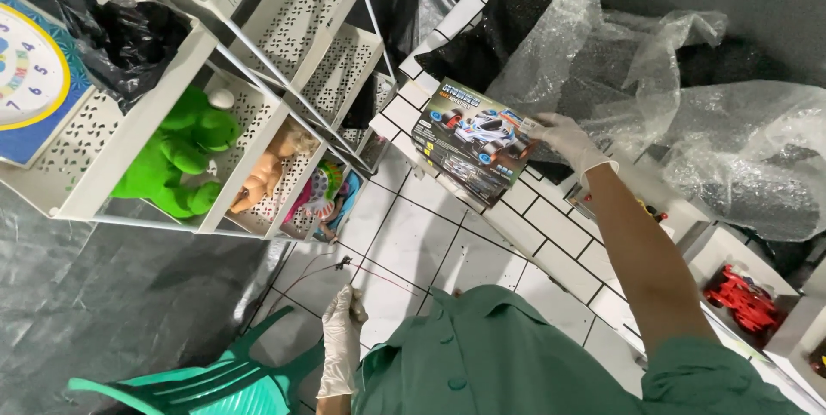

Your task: The person picks up a toy car box from a table, walks to a shelving unit, and places it on a shelf. They return to the table, open another toy car box, and begin assembling the red and black plastic parts on a green cutting mat.

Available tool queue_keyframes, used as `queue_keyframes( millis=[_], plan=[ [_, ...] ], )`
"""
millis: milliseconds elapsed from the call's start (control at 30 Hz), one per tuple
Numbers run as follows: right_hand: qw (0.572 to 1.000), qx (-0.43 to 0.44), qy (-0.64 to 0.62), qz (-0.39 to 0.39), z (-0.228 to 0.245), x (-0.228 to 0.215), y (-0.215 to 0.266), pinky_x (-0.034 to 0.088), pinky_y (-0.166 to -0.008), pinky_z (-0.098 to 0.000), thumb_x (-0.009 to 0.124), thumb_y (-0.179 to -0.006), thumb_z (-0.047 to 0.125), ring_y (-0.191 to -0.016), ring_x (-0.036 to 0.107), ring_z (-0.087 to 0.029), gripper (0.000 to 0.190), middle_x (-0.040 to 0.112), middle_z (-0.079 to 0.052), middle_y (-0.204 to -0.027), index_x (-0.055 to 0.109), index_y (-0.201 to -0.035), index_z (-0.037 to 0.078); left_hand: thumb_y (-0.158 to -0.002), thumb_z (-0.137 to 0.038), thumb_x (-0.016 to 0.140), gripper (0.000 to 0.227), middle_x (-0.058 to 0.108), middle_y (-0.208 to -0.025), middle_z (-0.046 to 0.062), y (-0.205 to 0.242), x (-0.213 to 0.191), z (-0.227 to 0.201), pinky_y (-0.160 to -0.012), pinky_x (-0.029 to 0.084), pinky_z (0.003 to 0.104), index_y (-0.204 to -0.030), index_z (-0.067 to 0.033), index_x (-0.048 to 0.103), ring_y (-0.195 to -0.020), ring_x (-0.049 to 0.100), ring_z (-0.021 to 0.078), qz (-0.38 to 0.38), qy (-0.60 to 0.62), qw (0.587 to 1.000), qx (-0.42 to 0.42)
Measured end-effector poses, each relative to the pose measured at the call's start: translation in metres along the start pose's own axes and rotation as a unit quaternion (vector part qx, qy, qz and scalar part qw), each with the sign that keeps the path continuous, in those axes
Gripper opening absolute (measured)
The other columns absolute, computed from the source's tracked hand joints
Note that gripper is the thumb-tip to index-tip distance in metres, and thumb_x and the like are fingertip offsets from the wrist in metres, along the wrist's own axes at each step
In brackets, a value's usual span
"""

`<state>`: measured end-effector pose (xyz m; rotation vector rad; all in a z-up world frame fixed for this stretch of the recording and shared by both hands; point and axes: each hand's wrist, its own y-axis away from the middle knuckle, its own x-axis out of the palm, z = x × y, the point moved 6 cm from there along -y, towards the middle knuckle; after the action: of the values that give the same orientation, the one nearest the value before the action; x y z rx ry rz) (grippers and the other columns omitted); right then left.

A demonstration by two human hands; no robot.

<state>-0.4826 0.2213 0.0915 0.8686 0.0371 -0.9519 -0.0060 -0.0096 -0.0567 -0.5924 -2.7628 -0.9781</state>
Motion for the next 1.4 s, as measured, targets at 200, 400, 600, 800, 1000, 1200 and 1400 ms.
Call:
queue_keyframes(
  millis=[200, 400, 600, 800, 1000, 1200, 1400],
  plan=[
    [1.000, -0.014, 0.012, 0.001, -0.001, 0.000, 0.002, 0.040, -0.107, -0.0384, 0.062, -0.092, 0.031, -0.131, 0.051, -0.021, 0.059, 0.059, -0.007, -0.142, 0.054, -0.149, 0.020, -0.099, -0.026, 0.069, 0.023, 0.063, -0.071, 0.003, -0.004, -0.004, 0.003, -0.049, 0.036, 0.025, -0.083, -0.0089, 0.069, -0.055, 0.045, 0.0096, 0.000, 0.012, 1.000, 0.012],
    [1.000, -0.021, -0.019, -0.009, -0.010, -0.002, -0.006, 0.042, -0.107, -0.0372, 0.065, -0.093, 0.031, -0.130, 0.053, -0.021, 0.055, 0.061, -0.005, -0.141, 0.057, -0.146, 0.020, -0.100, -0.027, 0.068, 0.025, 0.060, -0.069, 0.002, 0.000, -0.001, -0.001, -0.050, 0.036, 0.024, -0.084, -0.0072, 0.070, -0.055, 0.046, 0.0089, 0.014, 0.011, 1.000, 0.010],
    [0.998, -0.033, -0.047, -0.018, -0.030, -0.001, -0.030, 0.047, -0.102, -0.0359, 0.068, -0.093, 0.031, -0.121, 0.060, -0.018, 0.053, 0.067, -0.004, -0.133, 0.059, -0.144, 0.021, -0.100, -0.028, 0.068, 0.027, 0.058, -0.066, 0.001, 0.001, -0.003, -0.002, -0.051, 0.036, 0.025, -0.083, -0.0071, 0.070, -0.055, 0.047, 0.0098, 0.017, 0.002, 1.000, 0.010],
    [0.997, -0.031, -0.061, -0.040, -0.040, -0.004, -0.029, 0.050, -0.104, -0.0317, 0.070, -0.092, 0.033, -0.125, 0.059, -0.019, 0.061, 0.060, -0.006, -0.143, 0.054, -0.148, 0.018, -0.100, -0.027, 0.067, 0.027, 0.059, -0.068, 0.002, 0.004, -0.003, -0.007, -0.051, 0.036, 0.025, -0.081, -0.0070, 0.068, -0.055, 0.045, 0.0100, 0.021, 0.007, 1.000, 0.012],
    [0.983, -0.049, -0.159, -0.080, -0.078, -0.010, -0.043, 0.055, -0.096, -0.0300, 0.068, -0.094, 0.036, -0.117, 0.067, -0.018, 0.051, 0.068, -0.004, -0.133, 0.057, -0.141, 0.020, -0.100, -0.027, 0.067, 0.027, 0.061, -0.067, 0.003, 0.012, -0.002, -0.016, -0.053, 0.038, 0.026, -0.079, -0.0090, 0.068, -0.055, 0.047, 0.0108, 0.029, 0.007, 0.999, 0.025],
    [0.950, 0.004, -0.254, -0.182, -0.104, -0.017, -0.025, 0.048, -0.101, -0.0303, 0.066, -0.096, 0.039, -0.123, 0.062, -0.018, 0.062, 0.060, -0.001, -0.146, 0.045, -0.153, 0.029, -0.099, -0.028, 0.067, 0.023, 0.063, -0.070, 0.003, 0.022, -0.006, -0.027, -0.058, 0.042, 0.026, -0.092, -0.0068, 0.073, -0.061, 0.054, 0.0128, 0.028, 0.012, 0.999, 0.009],
    [0.930, -0.035, -0.271, -0.244, -0.105, 0.004, 0.048, 0.035, -0.120, -0.0352, 0.066, -0.097, 0.037, -0.149, 0.040, -0.020, 0.068, 0.033, 0.001, -0.166, 0.034, -0.157, 0.035, -0.099, -0.029, 0.065, 0.023, 0.075, -0.091, 0.010, 0.040, -0.014, -0.044, -0.076, 0.051, 0.035, -0.103, -0.0074, 0.073, -0.081, 0.069, 0.0210, 0.034, 0.016, 0.999, -0.012]
  ],
)
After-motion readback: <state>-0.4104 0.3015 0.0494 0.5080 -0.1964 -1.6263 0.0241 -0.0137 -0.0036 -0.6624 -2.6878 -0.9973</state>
